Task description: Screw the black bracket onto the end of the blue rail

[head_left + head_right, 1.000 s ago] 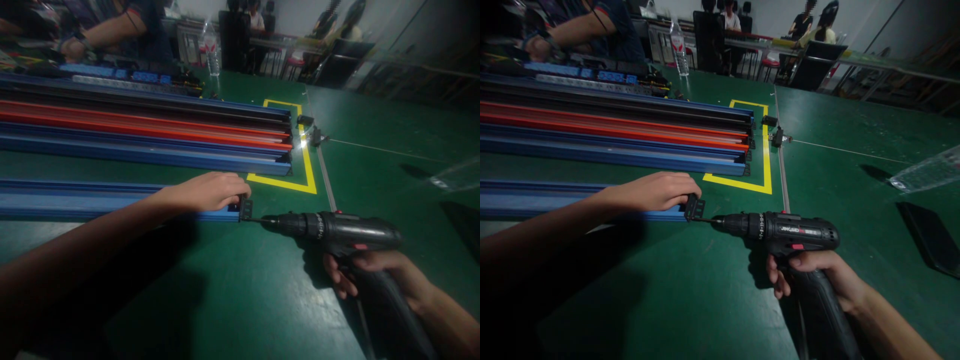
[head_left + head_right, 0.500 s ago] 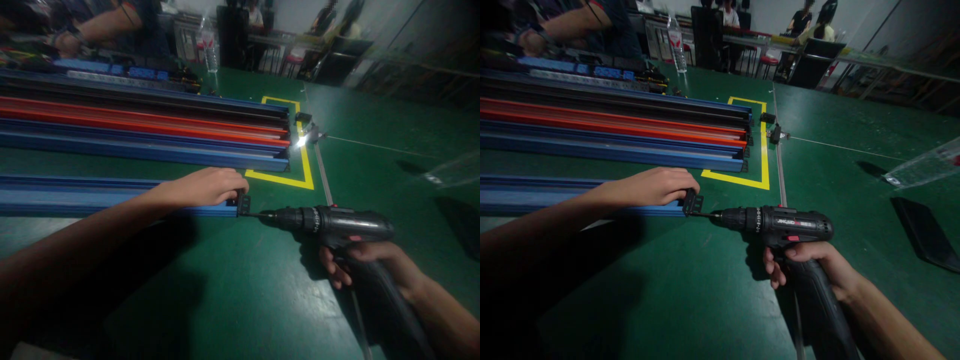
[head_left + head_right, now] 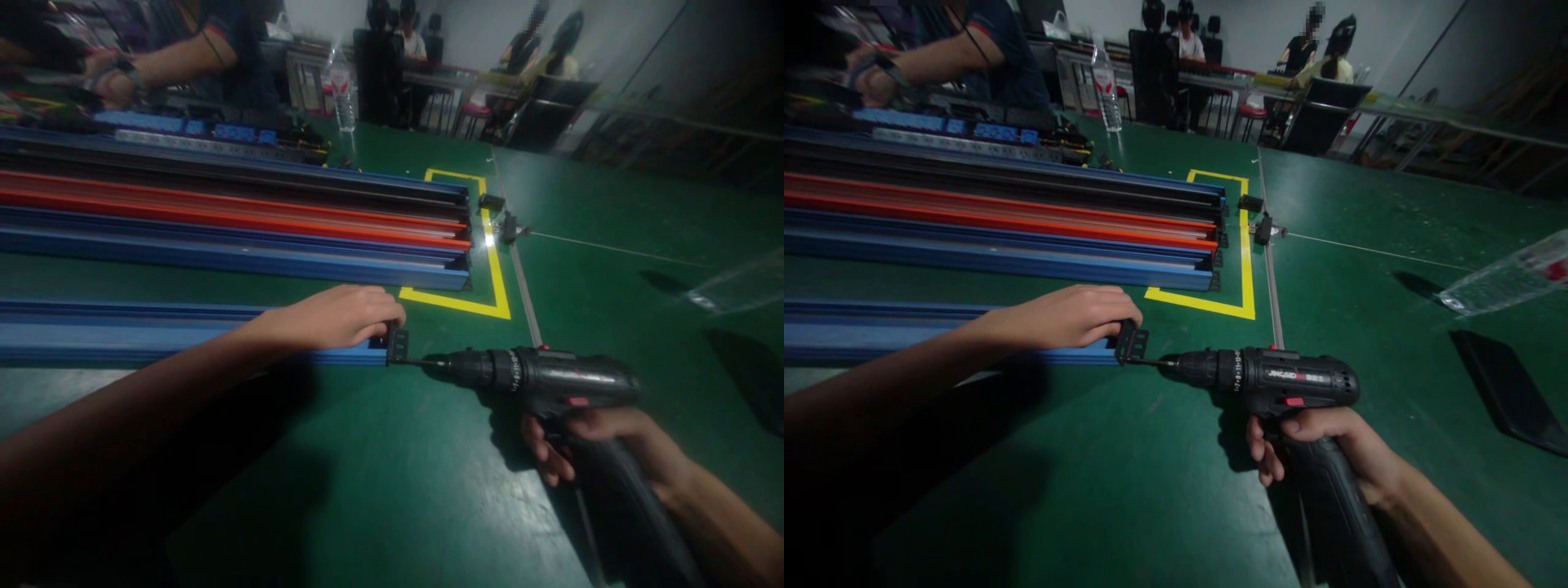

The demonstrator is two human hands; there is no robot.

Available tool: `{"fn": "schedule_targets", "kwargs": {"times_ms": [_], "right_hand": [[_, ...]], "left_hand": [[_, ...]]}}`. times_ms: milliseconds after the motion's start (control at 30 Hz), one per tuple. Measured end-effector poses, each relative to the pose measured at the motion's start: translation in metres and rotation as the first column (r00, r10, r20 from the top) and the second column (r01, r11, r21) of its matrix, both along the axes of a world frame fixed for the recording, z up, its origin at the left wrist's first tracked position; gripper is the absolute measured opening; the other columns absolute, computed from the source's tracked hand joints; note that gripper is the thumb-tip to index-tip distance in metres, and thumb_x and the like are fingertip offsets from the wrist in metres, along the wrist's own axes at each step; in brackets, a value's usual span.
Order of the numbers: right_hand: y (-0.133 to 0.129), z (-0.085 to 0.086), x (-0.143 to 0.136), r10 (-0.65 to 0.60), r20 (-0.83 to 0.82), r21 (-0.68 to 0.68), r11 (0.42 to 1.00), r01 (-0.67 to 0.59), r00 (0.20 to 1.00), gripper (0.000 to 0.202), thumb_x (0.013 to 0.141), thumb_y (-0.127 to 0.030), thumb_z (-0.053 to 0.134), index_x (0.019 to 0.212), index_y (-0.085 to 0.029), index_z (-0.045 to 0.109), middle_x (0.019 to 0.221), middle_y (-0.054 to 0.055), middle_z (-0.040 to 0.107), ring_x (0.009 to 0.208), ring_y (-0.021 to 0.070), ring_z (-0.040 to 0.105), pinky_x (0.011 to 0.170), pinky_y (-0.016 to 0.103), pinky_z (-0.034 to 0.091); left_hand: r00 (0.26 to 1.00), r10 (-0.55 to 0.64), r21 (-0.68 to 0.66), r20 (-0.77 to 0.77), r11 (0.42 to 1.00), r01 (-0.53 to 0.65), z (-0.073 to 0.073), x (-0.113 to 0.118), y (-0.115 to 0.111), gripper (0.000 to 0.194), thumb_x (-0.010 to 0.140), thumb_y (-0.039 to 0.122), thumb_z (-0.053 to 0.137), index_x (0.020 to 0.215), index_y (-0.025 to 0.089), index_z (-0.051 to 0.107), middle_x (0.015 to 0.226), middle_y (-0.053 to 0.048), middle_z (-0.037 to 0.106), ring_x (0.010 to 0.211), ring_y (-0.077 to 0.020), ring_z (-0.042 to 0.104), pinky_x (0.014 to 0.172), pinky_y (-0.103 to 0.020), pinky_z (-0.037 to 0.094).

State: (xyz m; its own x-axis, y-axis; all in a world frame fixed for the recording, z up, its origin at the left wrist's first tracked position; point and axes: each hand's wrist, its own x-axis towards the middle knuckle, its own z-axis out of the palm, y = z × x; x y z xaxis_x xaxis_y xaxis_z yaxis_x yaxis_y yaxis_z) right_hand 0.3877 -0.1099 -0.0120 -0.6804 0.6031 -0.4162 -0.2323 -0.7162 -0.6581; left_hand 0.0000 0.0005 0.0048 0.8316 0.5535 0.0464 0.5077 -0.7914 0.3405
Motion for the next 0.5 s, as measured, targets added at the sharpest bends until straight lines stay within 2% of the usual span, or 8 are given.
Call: {"fn": "schedule_targets", "kwargs": {"times_ms": [133,500], "right_hand": [[-0.0006,0.0005,-0.0007,-0.012,0.008,-0.005,1.0,0.012,1.0,0.034,0.076,-0.027,0.066,0.102,-0.007,0.079,0.09,0.015,0.078,0.069,0.0195,0.074,0.079,0.035,0.061],[-0.0008,-0.002,-0.0004,-0.011,-0.024,0.005,1.0,0.011,1.0,0.034,0.078,-0.025,0.065,0.104,-0.006,0.078,0.092,0.016,0.079,0.07,0.0196,0.074,0.073,0.032,0.062]], "left_hand": [[1.0,0.0,0.003,-0.001,1.0,0.0,0.0009,0.0001,-0.0004,0.021,0.1,0.021,0.048,0.115,0.024,0.062,0.112,-0.003,0.067,0.105,-0.0201,0.06,0.09,-0.031,0.044],[1.0,0.002,0.004,0.005,1.0,-0.002,0.0,0.0001,-0.0005,0.021,0.101,0.02,0.048,0.116,0.024,0.062,0.113,-0.004,0.067,0.106,-0.0198,0.06,0.092,-0.03,0.044]]}}
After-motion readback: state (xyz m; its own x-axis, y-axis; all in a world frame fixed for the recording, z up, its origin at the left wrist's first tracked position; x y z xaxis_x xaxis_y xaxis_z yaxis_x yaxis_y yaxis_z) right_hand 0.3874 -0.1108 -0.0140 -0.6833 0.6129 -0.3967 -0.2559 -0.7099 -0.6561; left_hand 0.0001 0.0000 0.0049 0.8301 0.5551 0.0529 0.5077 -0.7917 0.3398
